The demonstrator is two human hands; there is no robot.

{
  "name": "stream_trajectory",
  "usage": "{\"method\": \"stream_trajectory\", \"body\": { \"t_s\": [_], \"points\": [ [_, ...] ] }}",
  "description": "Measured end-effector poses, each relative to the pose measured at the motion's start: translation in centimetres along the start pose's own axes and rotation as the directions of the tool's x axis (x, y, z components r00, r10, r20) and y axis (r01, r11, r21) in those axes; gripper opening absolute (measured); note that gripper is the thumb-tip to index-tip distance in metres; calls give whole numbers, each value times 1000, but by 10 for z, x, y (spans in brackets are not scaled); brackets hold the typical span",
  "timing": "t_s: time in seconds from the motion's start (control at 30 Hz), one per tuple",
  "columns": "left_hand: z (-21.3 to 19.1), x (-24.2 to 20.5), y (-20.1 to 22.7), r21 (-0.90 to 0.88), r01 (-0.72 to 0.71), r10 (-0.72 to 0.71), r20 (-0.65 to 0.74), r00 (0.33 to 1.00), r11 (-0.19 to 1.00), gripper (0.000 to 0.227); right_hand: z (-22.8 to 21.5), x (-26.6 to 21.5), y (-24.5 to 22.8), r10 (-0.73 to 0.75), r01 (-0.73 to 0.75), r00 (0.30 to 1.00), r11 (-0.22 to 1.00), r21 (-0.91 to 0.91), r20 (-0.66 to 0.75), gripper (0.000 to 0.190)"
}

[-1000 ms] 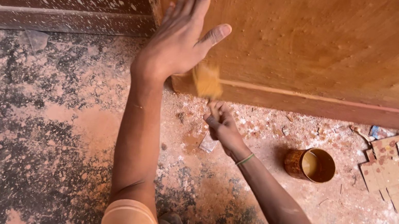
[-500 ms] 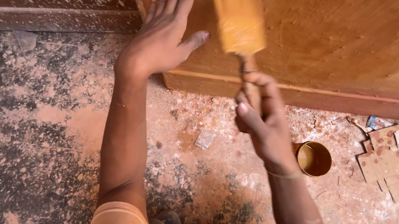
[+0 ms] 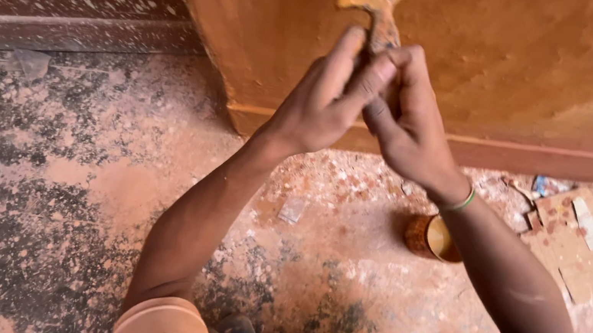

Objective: The person applies a wood finish to a large wooden furniture piece using a brush. They repeatedly dip the brush into a small container and spread the finish across the surface and edges.

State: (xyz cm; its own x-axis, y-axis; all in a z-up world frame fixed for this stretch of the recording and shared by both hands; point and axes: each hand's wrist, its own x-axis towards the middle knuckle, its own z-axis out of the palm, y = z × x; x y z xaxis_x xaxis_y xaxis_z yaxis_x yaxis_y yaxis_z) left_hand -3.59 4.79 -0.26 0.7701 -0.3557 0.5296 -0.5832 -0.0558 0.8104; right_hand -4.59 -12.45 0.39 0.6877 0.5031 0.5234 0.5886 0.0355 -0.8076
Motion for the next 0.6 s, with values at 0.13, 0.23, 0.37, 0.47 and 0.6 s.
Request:
{"method": "stream_trajectory", "body": {
  "t_s": [0.13,0.23,0.37,0.47,0.6],
  "points": [
    [25,-8,-12,-266,29,-48,-66,997,964,35,-24,-14,9,77,-82,989,996,33,127,20],
    [38,-4,-12,-391,35,-85,-110,990,920,28,-37,-11,5,64,-91,968,991,100,244,28],
    [44,-6,-30,-354,-7,-65,-190,980,935,26,-75,0,-8,25,-13,841,1000,-26,540,63],
    [33,-32,-47,-356,40,-129,-229,965,933,22,-112,-13,-29,27,214,946,695,-686,323,67],
    [23,-100,-52,-249,260,-353,-492,795,933,35,-128,-20,-34,23,-91,996,132,-987,-88,94]
  ]
}}
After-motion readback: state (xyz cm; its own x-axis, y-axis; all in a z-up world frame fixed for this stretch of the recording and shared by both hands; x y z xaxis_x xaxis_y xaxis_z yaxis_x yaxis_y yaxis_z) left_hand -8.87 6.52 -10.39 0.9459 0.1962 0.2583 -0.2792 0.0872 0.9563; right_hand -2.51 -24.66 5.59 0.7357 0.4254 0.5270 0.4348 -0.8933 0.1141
